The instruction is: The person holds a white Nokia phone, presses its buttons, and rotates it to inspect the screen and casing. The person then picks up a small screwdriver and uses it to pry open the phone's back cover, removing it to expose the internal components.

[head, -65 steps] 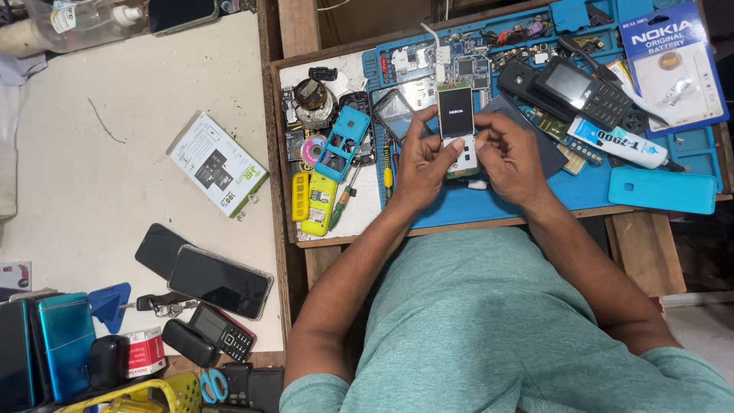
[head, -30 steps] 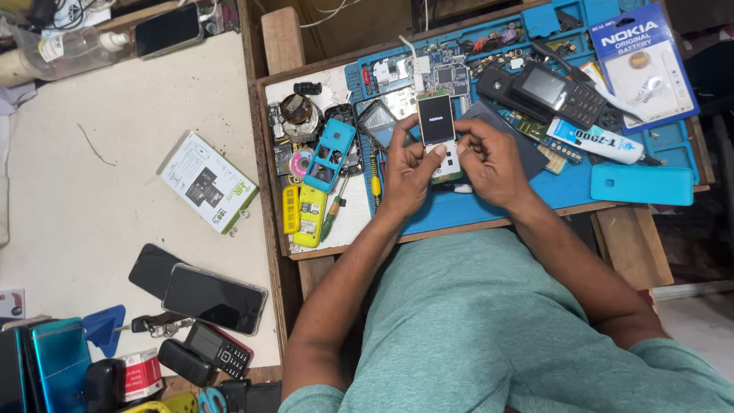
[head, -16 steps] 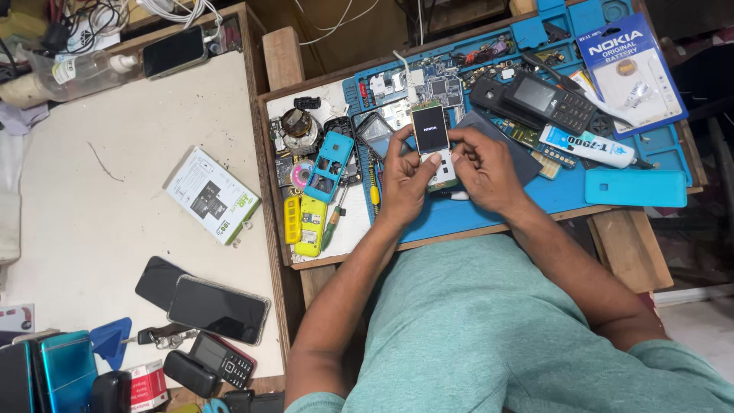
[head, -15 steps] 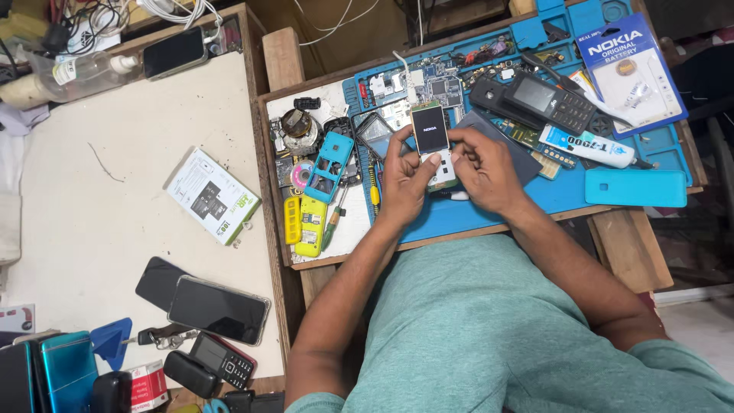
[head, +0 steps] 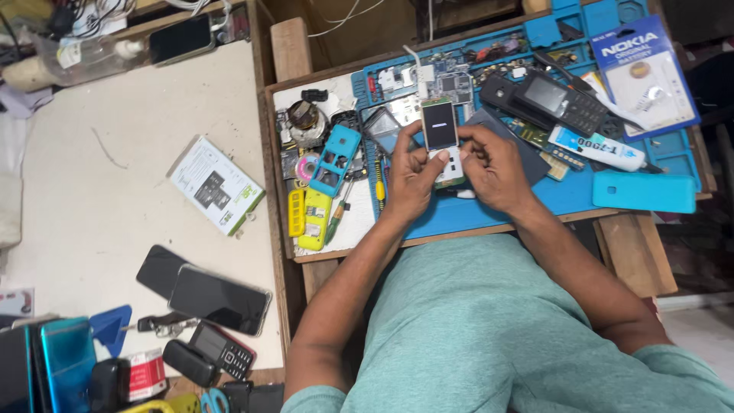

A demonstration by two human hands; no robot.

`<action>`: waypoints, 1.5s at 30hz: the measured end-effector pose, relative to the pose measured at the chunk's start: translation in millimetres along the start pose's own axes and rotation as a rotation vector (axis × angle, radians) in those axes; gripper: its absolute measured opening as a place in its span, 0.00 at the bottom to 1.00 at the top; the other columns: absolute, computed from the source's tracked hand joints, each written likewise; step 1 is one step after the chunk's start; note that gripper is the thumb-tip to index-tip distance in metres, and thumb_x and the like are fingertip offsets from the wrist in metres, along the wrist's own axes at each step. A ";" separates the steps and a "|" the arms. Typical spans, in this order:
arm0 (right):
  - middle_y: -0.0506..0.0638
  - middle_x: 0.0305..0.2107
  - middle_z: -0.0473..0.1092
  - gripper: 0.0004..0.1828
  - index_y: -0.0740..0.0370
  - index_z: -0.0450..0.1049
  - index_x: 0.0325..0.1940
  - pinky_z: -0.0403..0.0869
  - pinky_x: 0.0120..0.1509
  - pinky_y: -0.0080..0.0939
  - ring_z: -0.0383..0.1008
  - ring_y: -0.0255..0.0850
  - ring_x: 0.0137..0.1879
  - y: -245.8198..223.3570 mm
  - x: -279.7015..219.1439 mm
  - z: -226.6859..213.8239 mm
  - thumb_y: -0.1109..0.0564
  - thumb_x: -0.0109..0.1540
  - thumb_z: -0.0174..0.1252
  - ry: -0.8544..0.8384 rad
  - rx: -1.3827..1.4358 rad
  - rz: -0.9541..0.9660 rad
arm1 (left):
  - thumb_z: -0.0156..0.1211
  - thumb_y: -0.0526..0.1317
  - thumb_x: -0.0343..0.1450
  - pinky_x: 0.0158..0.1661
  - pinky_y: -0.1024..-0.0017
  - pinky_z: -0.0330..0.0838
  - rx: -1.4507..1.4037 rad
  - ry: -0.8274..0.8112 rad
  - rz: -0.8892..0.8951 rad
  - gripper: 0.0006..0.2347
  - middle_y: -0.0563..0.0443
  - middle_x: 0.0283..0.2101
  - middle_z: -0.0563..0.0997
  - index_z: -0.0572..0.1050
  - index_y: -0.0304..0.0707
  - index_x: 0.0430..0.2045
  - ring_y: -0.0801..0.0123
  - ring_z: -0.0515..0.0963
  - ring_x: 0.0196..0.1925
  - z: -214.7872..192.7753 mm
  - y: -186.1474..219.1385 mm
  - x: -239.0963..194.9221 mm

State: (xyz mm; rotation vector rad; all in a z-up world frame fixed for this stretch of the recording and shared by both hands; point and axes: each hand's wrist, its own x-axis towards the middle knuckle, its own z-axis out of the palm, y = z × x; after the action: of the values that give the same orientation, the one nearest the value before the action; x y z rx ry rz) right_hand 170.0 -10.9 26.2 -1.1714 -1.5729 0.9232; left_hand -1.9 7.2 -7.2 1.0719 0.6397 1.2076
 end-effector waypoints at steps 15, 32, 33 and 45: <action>0.44 0.31 0.70 0.17 0.71 0.72 0.60 0.68 0.37 0.27 0.68 0.26 0.34 6.2 -1.8 1.8 0.66 0.67 0.49 -0.014 0.040 -0.011 | 0.58 0.32 0.77 0.33 0.79 0.71 -0.004 0.006 0.023 0.26 0.43 0.36 0.83 0.54 0.33 0.69 0.77 0.80 0.34 -2.7 -4.1 -2.2; 0.44 0.32 0.69 0.17 0.71 0.71 0.61 0.65 0.40 0.26 0.65 0.25 0.36 2.5 -2.7 5.9 0.67 0.68 0.48 -0.006 0.040 -0.027 | 0.59 0.32 0.76 0.36 0.77 0.76 -0.019 0.005 0.037 0.26 0.42 0.38 0.84 0.53 0.32 0.68 0.75 0.82 0.37 -4.0 -8.0 -1.1; 0.44 0.32 0.70 0.17 0.71 0.71 0.61 0.66 0.41 0.26 0.66 0.25 0.36 3.5 -2.9 5.5 0.67 0.68 0.48 -0.008 0.024 -0.043 | 0.59 0.32 0.76 0.37 0.77 0.76 -0.017 0.007 0.033 0.26 0.42 0.38 0.84 0.53 0.32 0.68 0.75 0.83 0.37 -4.0 -7.3 -1.2; 0.53 0.32 0.73 0.12 0.63 0.76 0.56 0.70 0.36 0.30 0.73 0.34 0.34 -64.8 15.6 14.4 0.65 0.68 0.62 0.187 -0.370 -0.472 | 0.60 0.31 0.76 0.30 0.76 0.68 -0.090 0.058 0.028 0.28 0.45 0.34 0.82 0.54 0.30 0.70 0.74 0.78 0.32 -9.8 -21.7 1.1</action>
State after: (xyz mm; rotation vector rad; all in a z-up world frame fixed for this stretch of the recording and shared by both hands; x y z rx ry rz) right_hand 137.6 -13.2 86.3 -1.0259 -1.8013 0.2144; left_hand -0.9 11.4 -30.6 0.9757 0.6110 1.2839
